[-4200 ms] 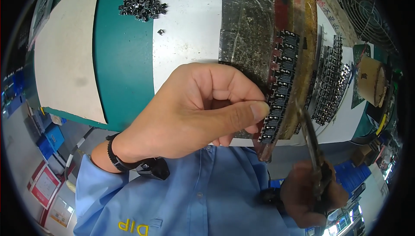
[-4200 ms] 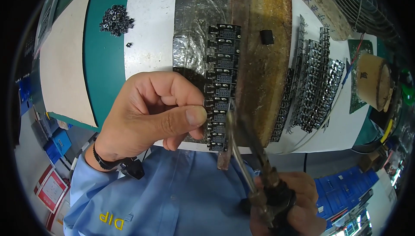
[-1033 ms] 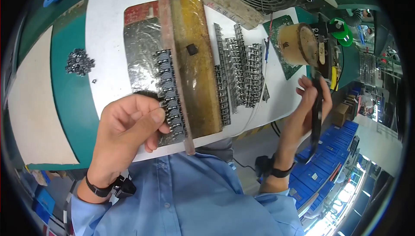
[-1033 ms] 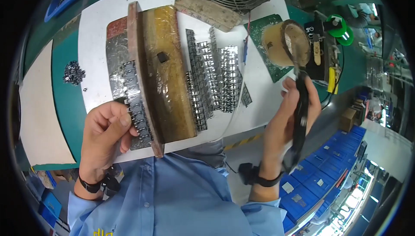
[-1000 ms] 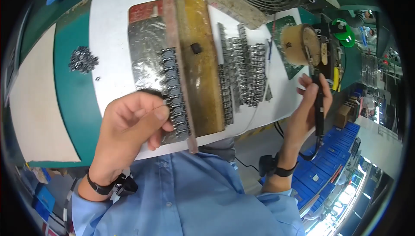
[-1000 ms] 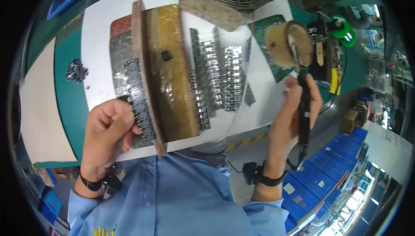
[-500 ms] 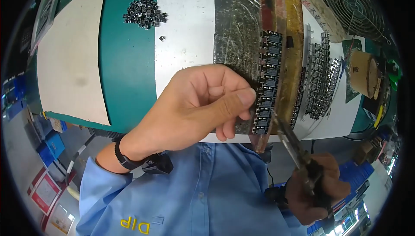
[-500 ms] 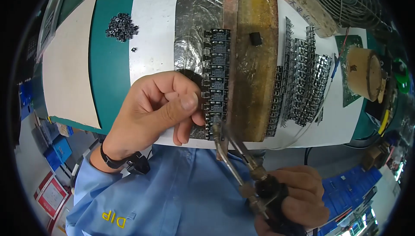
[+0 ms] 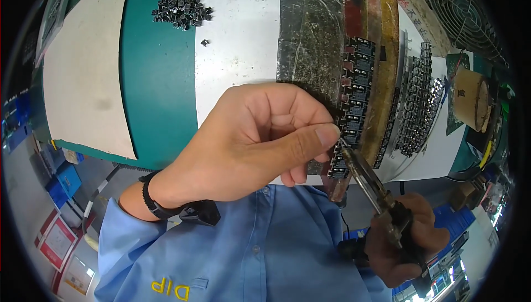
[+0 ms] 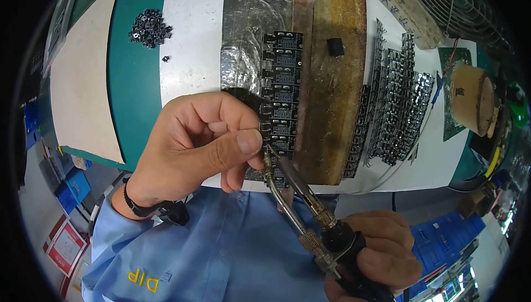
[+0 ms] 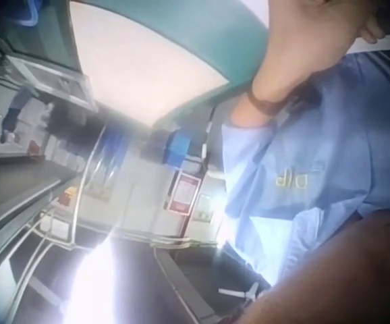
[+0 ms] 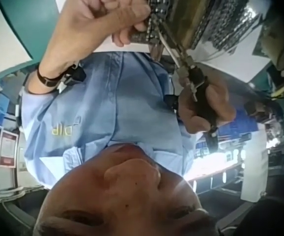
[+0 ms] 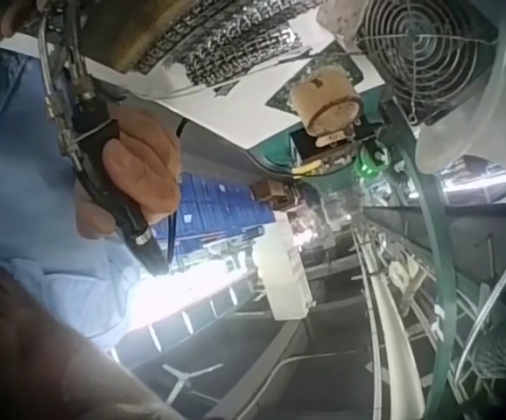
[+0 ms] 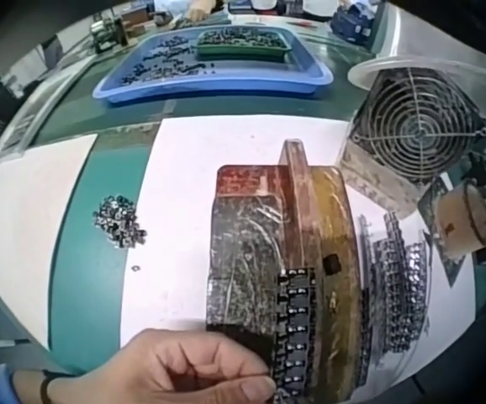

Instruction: Soldering small electronic components onto a component strip at a workbench.

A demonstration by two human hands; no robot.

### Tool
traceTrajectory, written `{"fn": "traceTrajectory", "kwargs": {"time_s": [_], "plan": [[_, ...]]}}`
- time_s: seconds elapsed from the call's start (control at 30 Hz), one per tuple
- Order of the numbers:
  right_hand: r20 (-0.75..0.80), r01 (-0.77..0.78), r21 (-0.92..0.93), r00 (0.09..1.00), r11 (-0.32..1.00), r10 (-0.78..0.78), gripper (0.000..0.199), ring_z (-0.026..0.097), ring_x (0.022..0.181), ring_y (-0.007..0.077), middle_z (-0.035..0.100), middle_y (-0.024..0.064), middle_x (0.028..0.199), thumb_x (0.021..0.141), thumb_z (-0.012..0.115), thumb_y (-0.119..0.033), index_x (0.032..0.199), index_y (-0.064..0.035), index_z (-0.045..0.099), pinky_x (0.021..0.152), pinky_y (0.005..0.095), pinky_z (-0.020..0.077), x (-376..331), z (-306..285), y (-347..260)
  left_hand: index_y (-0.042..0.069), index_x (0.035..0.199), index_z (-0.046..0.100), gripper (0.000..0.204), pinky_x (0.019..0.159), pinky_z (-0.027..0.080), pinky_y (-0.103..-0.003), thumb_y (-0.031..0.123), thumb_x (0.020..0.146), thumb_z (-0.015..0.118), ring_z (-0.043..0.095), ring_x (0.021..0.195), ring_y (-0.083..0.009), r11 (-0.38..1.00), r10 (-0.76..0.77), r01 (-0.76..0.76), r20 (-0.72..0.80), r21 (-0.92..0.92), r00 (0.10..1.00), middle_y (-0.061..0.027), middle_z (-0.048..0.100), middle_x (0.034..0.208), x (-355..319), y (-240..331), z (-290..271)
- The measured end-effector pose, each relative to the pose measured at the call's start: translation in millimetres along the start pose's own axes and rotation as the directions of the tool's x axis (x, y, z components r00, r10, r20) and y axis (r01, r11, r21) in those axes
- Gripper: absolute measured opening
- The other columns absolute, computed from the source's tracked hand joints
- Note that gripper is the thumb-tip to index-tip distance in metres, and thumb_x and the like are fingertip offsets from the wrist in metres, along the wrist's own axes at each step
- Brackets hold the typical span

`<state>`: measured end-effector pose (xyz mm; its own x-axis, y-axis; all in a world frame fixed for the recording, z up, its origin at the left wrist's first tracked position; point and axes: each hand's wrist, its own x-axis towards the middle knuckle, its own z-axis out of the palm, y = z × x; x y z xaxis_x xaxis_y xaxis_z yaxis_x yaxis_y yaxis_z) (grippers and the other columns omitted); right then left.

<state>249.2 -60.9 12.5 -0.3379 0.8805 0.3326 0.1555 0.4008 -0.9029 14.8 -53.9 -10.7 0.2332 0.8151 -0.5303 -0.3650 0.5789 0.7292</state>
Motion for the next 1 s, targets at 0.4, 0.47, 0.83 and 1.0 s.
{"fn": "traceTrajectory", "kwargs": {"time_s": [0.4, 0.47, 0.83, 1.0], "plan": [[-0.093, -0.058, 0.003, 0.994, 0.998, 0.058, 0.039, 0.056, 0.061, 0.0247, 0.057, 0.0176, 0.068, 0.083, 0.055, -0.038, 0.098, -0.0037, 0.044, 0.053, 0.0298, 0.0444, 0, 0, -4, -0.003, 0.087, 0.055, 0.008, 0.044, 0.042, -0.018, 0.006, 0.086, 0.056, 0.055, 0.051, -0.0068, 1.0, -0.025, 0.025, -0.011, -0.012, 1.0, -0.0081, 0.062, 0.072, 4, 4, 4], [-0.472, 0.057, 0.06, 0.881, 0.997, -0.022, 0.04, 0.055, 0.063, 0.0241, 0.057, 0.0168, 0.073, 0.085, 0.053, -0.039, 0.1, -0.0033, 0.044, 0.054, 0.0285, 0.0445, -8, 11, 3, -0.002, 0.087, 0.055, 0.008, 0.044, 0.042, -0.018, 0.006, 0.086, 0.056, 0.054, 0.05, -0.0069, 1.0, -0.028, 0.028, -0.016, -0.013, 0.999, -0.0082, 0.062, 0.072, 4, 5, 6], [-0.64, -0.127, -0.466, 0.732, 0.876, -0.234, 0.034, 0.059, 0.078, 0.0213, 0.059, 0.0162, 0.09, 0.094, 0.041, -0.025, 0.116, 0.0009, 0.041, 0.075, 0.0316, 0.0465, 27, -32, 52, -0.002, 0.087, 0.058, 0.012, 0.047, 0.042, -0.018, 0.01, 0.086, 0.057, 0.054, 0.053, -0.0066, 1.0, -0.008, 0.008, -0.067, -0.003, 0.998, -0.0062, 0.061, 0.073, -2, 1, 7], [-0.659, -0.4, -0.54, 0.749, 0.741, -0.076, 0.043, 0.059, 0.084, 0.022, 0.061, 0.0188, 0.091, 0.094, 0.037, -0.032, 0.116, 0.0043, 0.043, 0.079, 0.0306, 0.0455, 33, -60, 49, -0.003, 0.088, 0.057, 0.015, 0.047, 0.042, -0.019, 0.012, 0.088, 0.054, 0.053, 0.053, -0.0068, 0.999, 0.018, -0.017, -0.017, 0.028, 1.0, -0.0056, 0.061, 0.072, 0, 0, 4]]}}
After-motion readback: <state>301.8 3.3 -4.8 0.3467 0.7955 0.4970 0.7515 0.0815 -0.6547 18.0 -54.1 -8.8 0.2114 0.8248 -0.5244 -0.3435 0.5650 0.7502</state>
